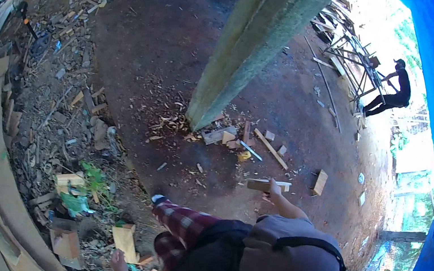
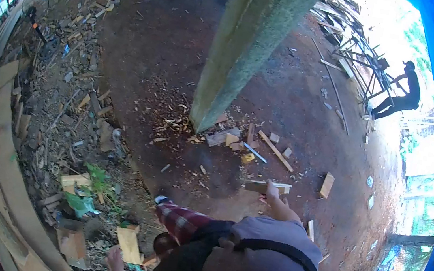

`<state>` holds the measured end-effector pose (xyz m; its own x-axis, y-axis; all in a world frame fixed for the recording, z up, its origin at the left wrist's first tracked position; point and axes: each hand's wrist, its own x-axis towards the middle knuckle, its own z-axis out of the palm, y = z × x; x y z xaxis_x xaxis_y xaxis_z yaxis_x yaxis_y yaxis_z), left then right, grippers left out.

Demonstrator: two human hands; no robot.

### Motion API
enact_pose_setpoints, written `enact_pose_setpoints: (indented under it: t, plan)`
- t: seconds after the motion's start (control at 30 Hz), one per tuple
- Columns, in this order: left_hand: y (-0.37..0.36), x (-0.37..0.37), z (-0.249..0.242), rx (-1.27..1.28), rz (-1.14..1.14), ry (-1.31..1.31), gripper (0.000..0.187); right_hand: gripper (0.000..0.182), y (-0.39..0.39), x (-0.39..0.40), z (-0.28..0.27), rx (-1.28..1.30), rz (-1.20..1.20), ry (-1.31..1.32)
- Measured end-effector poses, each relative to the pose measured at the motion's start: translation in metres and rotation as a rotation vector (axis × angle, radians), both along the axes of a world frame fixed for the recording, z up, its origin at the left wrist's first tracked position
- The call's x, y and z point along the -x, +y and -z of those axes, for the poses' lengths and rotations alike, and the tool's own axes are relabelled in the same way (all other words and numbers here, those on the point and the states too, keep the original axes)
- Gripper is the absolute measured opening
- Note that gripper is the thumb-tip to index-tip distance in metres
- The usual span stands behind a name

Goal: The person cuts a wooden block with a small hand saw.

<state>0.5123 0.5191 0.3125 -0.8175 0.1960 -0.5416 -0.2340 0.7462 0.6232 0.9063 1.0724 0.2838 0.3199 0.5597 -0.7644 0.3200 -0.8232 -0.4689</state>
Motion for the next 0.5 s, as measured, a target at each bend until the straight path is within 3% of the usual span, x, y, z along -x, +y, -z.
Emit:
enact_pose_setpoints:
  t: [0.1, 0.17, 0.2, 0.23, 0.27, 0.37, 0.5]
  plan:
    - [0.026, -0.045, 0.038, -0.241, -0.172, -0.031, 0.039, 0.057, 0.036, -0.092, 0.054, 0.011, -0.038, -0.081]
    - [0.028, -0.110, 0.075, -0.192, -0.209, -0.104, 0.044, 0.054, 0.065, -0.133, 0.067, -0.034, 0.015, -0.074]
    - [0.035, -0.144, 0.088, -0.199, -0.247, -0.122, 0.043, 0.051, 0.075, -0.138, 0.051, 0.021, -0.005, -0.068]
    - [0.037, -0.187, 0.091, 0.188, 0.135, 0.025, 0.042, 0.048, 0.084, -0.137, 0.037, 0.079, -0.026, -0.060]
    - [0.047, -0.232, 0.098, 0.240, 0.218, 0.013, 0.042, 0.046, 0.102, -0.128, 0.013, 0.132, -0.050, -0.055]
    - [0.077, -0.357, 0.117, 0.107, 0.171, -0.250, 0.041, 0.043, 0.163, -0.136, -0.015, 0.075, -0.113, 0.042]
    - [0.145, -0.458, 0.127, 0.035, 0.180, -0.465, 0.041, 0.042, 0.229, -0.131, -0.048, 0.067, -0.160, 0.167]
